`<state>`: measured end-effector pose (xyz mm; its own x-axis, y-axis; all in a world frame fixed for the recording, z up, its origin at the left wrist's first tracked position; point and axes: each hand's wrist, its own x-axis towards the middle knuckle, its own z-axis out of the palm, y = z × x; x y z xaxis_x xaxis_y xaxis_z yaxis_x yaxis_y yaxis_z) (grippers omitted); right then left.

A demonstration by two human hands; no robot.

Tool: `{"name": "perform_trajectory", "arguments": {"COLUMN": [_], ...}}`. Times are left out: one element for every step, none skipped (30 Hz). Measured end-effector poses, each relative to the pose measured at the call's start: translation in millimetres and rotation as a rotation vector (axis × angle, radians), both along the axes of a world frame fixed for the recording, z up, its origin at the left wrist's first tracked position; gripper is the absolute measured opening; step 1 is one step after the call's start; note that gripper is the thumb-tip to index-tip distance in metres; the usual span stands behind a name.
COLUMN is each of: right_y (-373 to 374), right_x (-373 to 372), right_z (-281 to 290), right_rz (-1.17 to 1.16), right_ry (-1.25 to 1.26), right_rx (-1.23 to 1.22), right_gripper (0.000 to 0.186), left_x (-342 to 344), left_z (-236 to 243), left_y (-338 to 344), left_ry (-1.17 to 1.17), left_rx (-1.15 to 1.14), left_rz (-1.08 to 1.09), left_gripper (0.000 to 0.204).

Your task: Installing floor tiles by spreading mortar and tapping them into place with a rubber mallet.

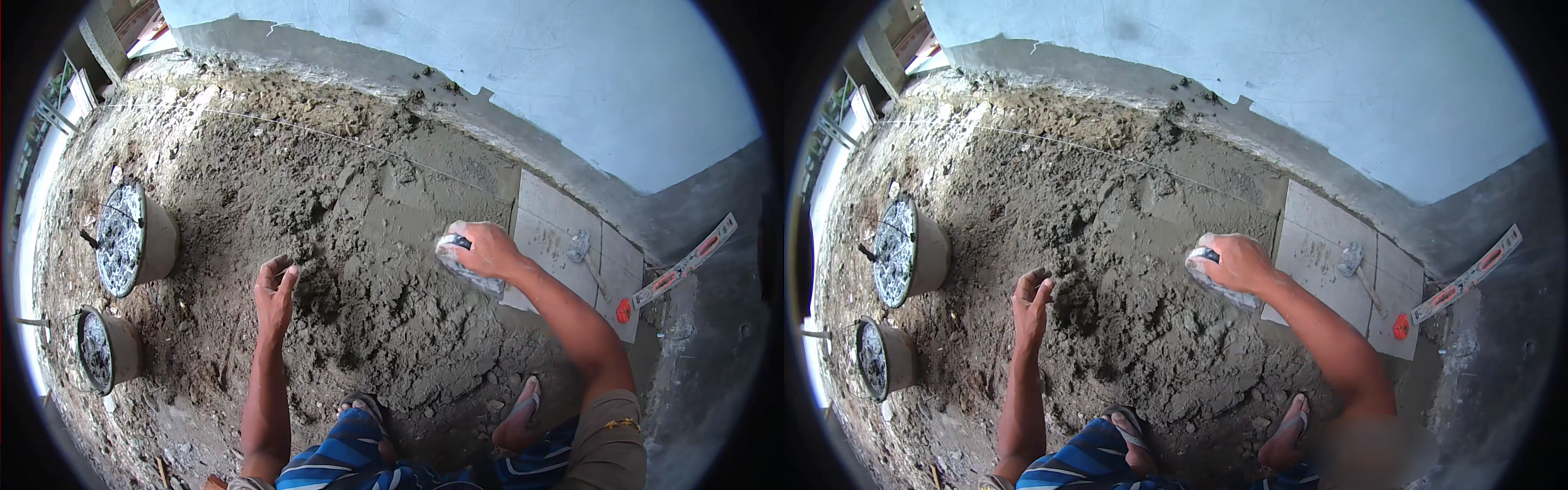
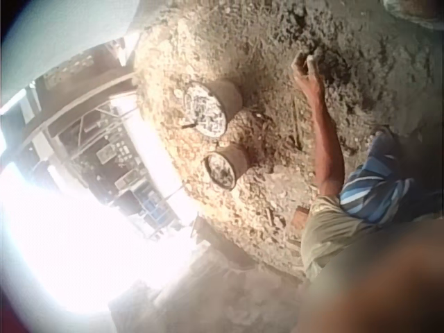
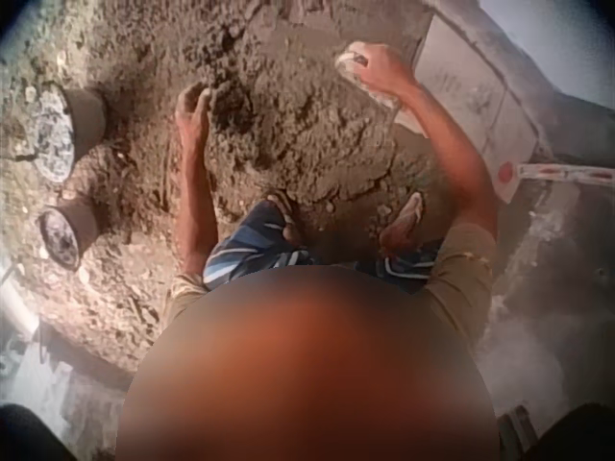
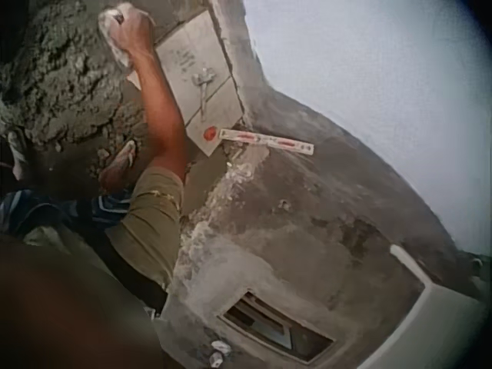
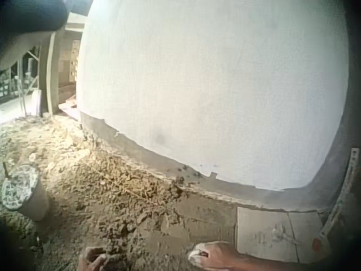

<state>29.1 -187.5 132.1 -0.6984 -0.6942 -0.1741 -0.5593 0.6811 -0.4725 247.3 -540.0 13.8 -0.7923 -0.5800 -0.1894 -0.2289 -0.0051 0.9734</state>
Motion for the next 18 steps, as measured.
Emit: {"name": "perform_trajectory", "arguments": {"right_y": [-7.7,-15.3,-22.2,-28.4,-34.1,-39.3,-42.9,-45.0,-44.7,-43.4,-42.3,-41.6,-41.0,-42.2,-43.1,-48.2,-55.6,-62.7], "right_x": [-24.4,-47.7,-70.4,-93.7,-115.4,-135.5,-153.7,-169.0,-183.2,-197.3,-209.2,-218.5,-227.1,-234.5,-241.6,-246.3,-248.9,-250.2], "right_z": [10.7,19.9,28.2,36.3,42.2,46.1,48.7,49.1,49.5,50.4,49.7,46.8,44.1,40.3,37.6,31.4,23.1,14.6], "right_rz": [-0.010,-0.054,-0.103,-0.155,-0.201,-0.220,-0.225,-0.246,-0.249,-0.266,-0.276,-0.305,-0.326,-0.348,-0.348,-0.328,-0.313,-0.297], "right_ry": [0.095,0.136,0.185,0.202,0.226,0.292,0.360,0.419,0.406,0.387,0.381,0.381,0.395,0.398,0.345,0.320,0.293,0.273], "right_rx": [0.059,0.071,0.102,0.122,0.130,0.134,0.119,0.126,0.130,0.155,0.166,0.170,0.160,0.163,0.149,0.151,0.162,0.174], "right_gripper": [0.046,0.049,0.052,0.056,0.059,0.060,0.061,0.061,0.060,0.059,0.057,0.057,0.057,0.057,0.057,0.056,0.055,0.054], "left_x": [0.7,2.5,4.8,6.5,8.6,9.3,11.5,14.1,15.6,16.7,17.4,17.6,16.9,15.7,14.5,11.8,9.7,7.1], "left_z": [0.3,0.4,0.4,0.3,0.8,0.5,1.1,1.7,2.9,3.6,4.6,5.5,6.5,7.0,8.0,9.0,10.4,11.1], "left_y": [-0.8,-0.7,-1.2,-1.4,-3.9,-4.4,-6.3,-7.2,-10.6,-12.1,-13.8,-15.0,-15.8,-14.8,-13.5,-12.0,-10.1,-5.9], "left_ry": [-0.001,0.003,0.007,-0.004,-0.047,-0.016,-0.008,0.006,-0.023,-0.024,-0.025,-0.022,-0.030,-0.042,-0.053,-0.070,-0.121,-0.108], "left_rx": [0.011,0.016,0.020,0.021,0.003,0.006,0.008,0.013,-0.026,-0.027,-0.028,-0.022,-0.050,-0.062,-0.069,-0.069,-0.090,-0.099], "left_rz": [0.005,0.016,0.028,0.043,0.029,0.029,0.038,0.045,0.026,0.031,0.036,0.037,0.032,0.037,0.036,0.043,0.041,0.022], "left_gripper": [0.045,0.045,0.044,0.044,0.044,0.044,0.044,0.044,0.044,0.044,0.044,0.044,0.045,0.046,0.046,0.047,0.048,0.048]}}
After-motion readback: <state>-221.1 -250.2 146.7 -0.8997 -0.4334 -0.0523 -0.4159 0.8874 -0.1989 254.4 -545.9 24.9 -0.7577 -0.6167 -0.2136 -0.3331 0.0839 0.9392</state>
